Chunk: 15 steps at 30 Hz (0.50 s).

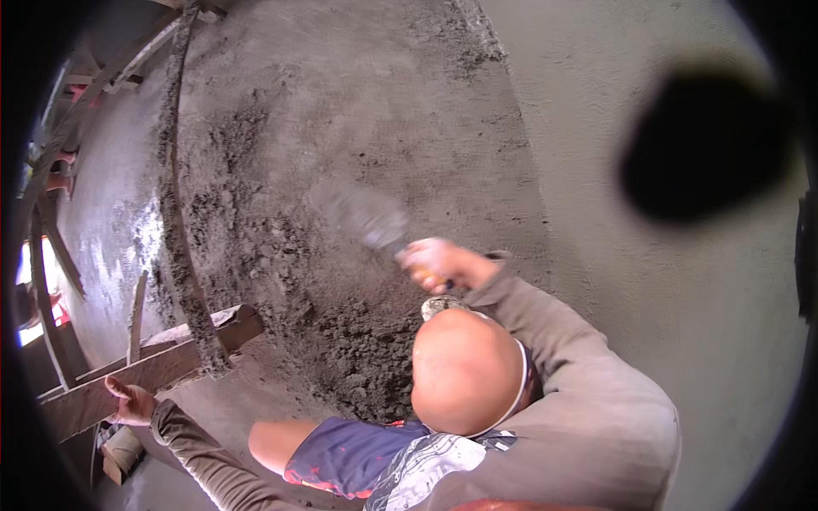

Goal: Applying and smoothing mortar onto a wall using a trowel.

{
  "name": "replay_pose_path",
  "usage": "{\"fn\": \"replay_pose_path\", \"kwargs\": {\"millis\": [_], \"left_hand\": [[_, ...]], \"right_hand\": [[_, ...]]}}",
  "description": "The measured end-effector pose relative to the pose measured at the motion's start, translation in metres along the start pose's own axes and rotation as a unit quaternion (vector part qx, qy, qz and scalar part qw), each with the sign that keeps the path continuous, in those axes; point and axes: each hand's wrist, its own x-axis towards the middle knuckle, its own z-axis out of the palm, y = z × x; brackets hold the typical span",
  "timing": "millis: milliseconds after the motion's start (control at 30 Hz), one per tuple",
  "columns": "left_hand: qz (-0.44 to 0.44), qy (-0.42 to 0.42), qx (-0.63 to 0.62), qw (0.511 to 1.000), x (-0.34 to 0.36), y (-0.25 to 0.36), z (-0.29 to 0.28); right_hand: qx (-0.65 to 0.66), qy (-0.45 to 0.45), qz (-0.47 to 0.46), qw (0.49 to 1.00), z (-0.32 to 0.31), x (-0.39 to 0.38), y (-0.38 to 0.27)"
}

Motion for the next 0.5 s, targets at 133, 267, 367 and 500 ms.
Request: {"fn": "replay_pose_path", "kwargs": {"millis": [133, 267, 367, 500], "left_hand": [[0.264, 0.012, 0.463, 0.846, 0.01, 0.04, 0.02], [-0.08, -0.079, -0.221, 0.969, 0.033, -0.005, -0.021], [0.227, -0.021, 0.373, 0.899, -0.005, 0.006, 0.035], [-0.27, -0.109, -0.3, 0.908, 0.039, -0.018, -0.046]], "right_hand": [[0.228, 0.151, -0.091, 0.957, -0.103, -0.083, 0.006], [0.218, 0.167, -0.026, 0.961, -0.103, -0.063, 0.033], [0.006, 0.037, -0.008, 0.999, -0.024, -0.002, 0.046], [-0.259, -0.035, 0.019, 0.965, 0.035, 0.026, 0.039]]}}
